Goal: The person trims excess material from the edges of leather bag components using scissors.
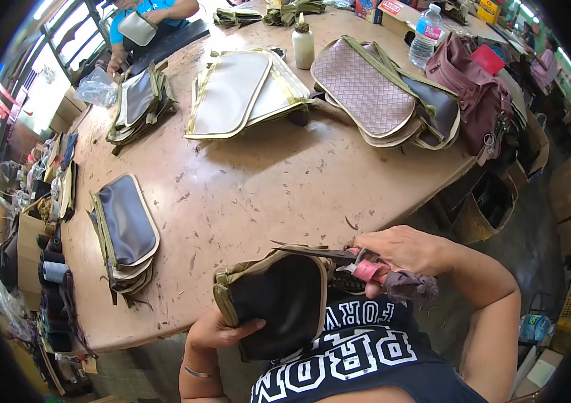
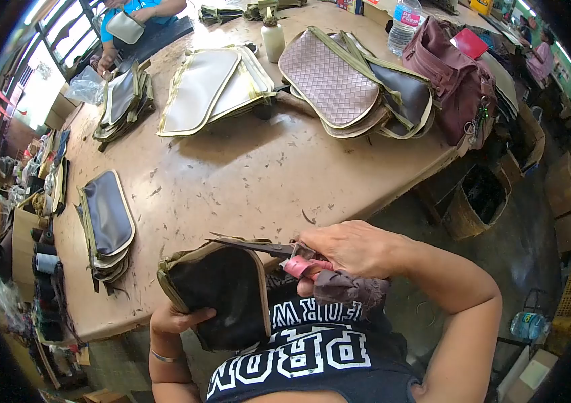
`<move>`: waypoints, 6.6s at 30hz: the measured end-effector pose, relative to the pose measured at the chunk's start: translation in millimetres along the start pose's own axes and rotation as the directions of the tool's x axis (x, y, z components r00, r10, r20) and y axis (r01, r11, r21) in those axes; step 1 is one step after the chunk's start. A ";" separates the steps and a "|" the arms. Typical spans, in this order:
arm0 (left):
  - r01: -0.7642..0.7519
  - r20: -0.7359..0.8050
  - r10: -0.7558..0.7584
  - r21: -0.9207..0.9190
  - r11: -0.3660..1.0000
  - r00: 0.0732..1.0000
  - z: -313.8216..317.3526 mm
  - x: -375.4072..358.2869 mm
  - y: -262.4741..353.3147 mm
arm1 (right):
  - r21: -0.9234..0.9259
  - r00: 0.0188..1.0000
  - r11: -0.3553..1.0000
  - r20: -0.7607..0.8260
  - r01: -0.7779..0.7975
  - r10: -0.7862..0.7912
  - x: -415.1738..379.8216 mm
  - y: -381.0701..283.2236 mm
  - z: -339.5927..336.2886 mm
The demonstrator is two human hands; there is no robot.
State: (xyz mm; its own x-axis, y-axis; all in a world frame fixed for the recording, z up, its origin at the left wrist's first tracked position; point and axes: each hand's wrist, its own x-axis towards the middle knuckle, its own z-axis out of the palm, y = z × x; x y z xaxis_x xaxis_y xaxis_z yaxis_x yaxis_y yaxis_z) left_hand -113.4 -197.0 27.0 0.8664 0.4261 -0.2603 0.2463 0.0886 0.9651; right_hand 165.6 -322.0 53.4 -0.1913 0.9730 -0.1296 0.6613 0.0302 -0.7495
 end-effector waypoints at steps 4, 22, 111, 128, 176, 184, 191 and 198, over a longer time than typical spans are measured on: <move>-0.036 -0.069 0.028 -0.123 0.992 0.997 3.4 1.9 -1.6 | 0.096 0.994 0.992 0.083 -0.082 0.074 -1.0 -4.5 -7.4; -0.004 -0.101 -0.013 -0.169 0.986 0.995 -7.0 2.2 -6.9 | 0.192 0.976 0.981 -0.204 -0.031 0.071 -7.7 13.6 1.3; -0.011 -0.492 0.303 0.511 0.860 0.816 -88.1 79.9 -8.5 | 0.555 0.970 0.815 0.055 0.168 -0.238 40.2 -6.0 108.1; -0.326 -0.639 0.197 -0.089 0.941 0.744 28.2 20.9 -39.2 | 0.292 0.831 0.944 0.555 -0.152 -0.038 44.7 17.2 27.7; -0.285 -0.571 0.068 -0.301 0.910 0.818 34.5 18.8 -26.4 | 0.558 0.649 0.369 0.736 -0.743 0.194 42.0 18.8 41.9; -0.320 -0.591 0.131 -0.228 0.920 0.796 43.4 20.4 -33.2 | 0.488 0.828 0.789 0.558 -0.373 0.047 30.8 12.6 53.3; -0.316 -0.589 0.204 -0.093 0.944 0.782 52.8 18.9 -35.7 | 0.616 0.745 0.493 0.659 -0.614 0.104 15.8 3.8 66.9; -0.261 -0.612 0.215 0.015 0.965 0.761 57.8 19.2 -38.6 | 0.462 0.831 0.858 0.550 -0.224 -0.079 0.8 17.4 61.4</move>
State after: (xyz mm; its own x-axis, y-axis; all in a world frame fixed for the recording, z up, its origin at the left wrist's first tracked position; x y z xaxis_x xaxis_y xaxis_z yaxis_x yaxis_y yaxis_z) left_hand -81.1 -244.3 -16.9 0.4465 0.8944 0.0268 0.0183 -0.0391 0.9991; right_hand 132.4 -334.7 0.4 -0.6104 0.6805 -0.4053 0.2756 -0.2973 -0.9141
